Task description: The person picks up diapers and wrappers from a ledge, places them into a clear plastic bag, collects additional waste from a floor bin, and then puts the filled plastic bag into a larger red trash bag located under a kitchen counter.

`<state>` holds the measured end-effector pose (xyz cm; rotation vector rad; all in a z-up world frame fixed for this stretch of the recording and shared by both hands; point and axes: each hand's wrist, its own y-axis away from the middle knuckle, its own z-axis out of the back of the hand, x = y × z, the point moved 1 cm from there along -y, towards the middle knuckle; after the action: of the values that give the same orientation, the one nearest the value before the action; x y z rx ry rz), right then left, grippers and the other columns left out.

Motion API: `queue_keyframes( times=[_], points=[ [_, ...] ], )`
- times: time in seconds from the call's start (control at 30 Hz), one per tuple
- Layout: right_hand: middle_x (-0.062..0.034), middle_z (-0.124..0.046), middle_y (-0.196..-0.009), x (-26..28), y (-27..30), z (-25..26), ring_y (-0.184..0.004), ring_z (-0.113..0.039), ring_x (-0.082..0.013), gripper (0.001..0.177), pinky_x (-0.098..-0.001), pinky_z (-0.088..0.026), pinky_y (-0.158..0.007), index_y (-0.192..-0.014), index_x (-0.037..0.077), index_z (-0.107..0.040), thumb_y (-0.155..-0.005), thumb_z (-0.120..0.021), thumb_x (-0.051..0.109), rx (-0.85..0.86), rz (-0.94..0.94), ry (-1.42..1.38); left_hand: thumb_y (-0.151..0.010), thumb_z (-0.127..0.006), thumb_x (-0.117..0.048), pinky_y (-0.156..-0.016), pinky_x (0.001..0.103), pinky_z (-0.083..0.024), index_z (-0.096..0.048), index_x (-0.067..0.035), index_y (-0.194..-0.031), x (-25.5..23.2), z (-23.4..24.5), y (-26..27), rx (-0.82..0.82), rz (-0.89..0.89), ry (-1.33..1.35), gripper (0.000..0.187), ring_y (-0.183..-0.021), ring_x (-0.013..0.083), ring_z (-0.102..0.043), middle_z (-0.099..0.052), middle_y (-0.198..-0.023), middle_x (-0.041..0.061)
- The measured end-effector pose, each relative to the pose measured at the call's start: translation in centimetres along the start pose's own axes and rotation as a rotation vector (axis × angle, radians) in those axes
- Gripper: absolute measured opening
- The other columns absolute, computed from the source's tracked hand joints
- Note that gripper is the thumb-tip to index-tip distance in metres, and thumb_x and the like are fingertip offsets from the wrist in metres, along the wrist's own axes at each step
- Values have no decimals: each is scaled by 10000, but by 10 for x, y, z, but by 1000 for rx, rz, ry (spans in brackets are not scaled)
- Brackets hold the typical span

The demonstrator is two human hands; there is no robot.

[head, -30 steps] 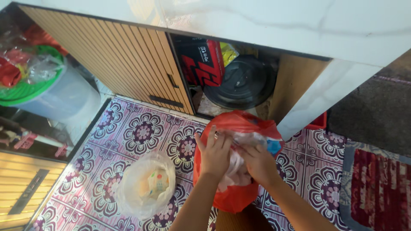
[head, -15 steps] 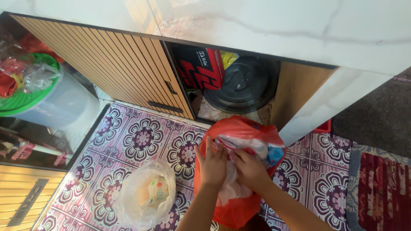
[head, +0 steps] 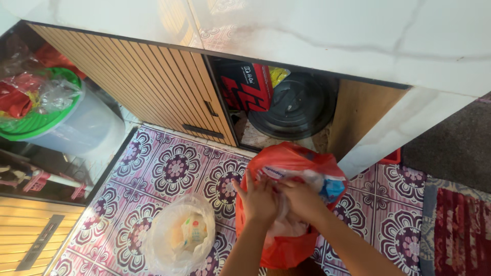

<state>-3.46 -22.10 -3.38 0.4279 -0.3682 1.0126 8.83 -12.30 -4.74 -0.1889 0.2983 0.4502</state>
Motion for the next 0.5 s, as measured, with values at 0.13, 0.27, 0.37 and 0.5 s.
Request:
queue_keyframes(
  times=[0.13,0.27,0.37,0.5],
  points=[
    [-83,-699,-1237,9,14,2,-1145,-664,-309,436,-420,-526,-960,-1138,84,-715,-704,-677,69,-396,167,-9,-863,-558,-289,-1103,840,-18,-700,-85,-1164,-2,23,17,-84,-27,5,390,-1494,450,-248,-612,-1367,70],
    [-104,-702,-1165,42,23,6,-1070,-665,-332,355,-427,-547,-885,-1090,90,-741,-764,-620,18,-536,150,-65,-804,-592,-246,-1084,845,-29,-687,-94,-1183,4,46,35,-184,-67,26,419,-1488,423,-269,-568,-1430,95],
    [-114,-708,-1110,86,28,5,-1013,-664,-342,254,-440,-544,-800,-1027,67,-722,-776,-694,92,-492,210,-102,-788,-608,-255,-1075,837,-33,-645,-88,-1263,20,59,61,-220,-22,7,504,-1487,418,-255,-516,-1479,117],
    [-123,-697,-1059,137,20,-26,-979,-661,-344,251,-436,-550,-819,-1047,58,-715,-799,-683,70,-426,355,-218,-834,-602,-264,-1087,824,-40,-590,-117,-1357,66,59,105,-196,173,-56,544,-1502,395,-228,-458,-1515,111]
  ],
)
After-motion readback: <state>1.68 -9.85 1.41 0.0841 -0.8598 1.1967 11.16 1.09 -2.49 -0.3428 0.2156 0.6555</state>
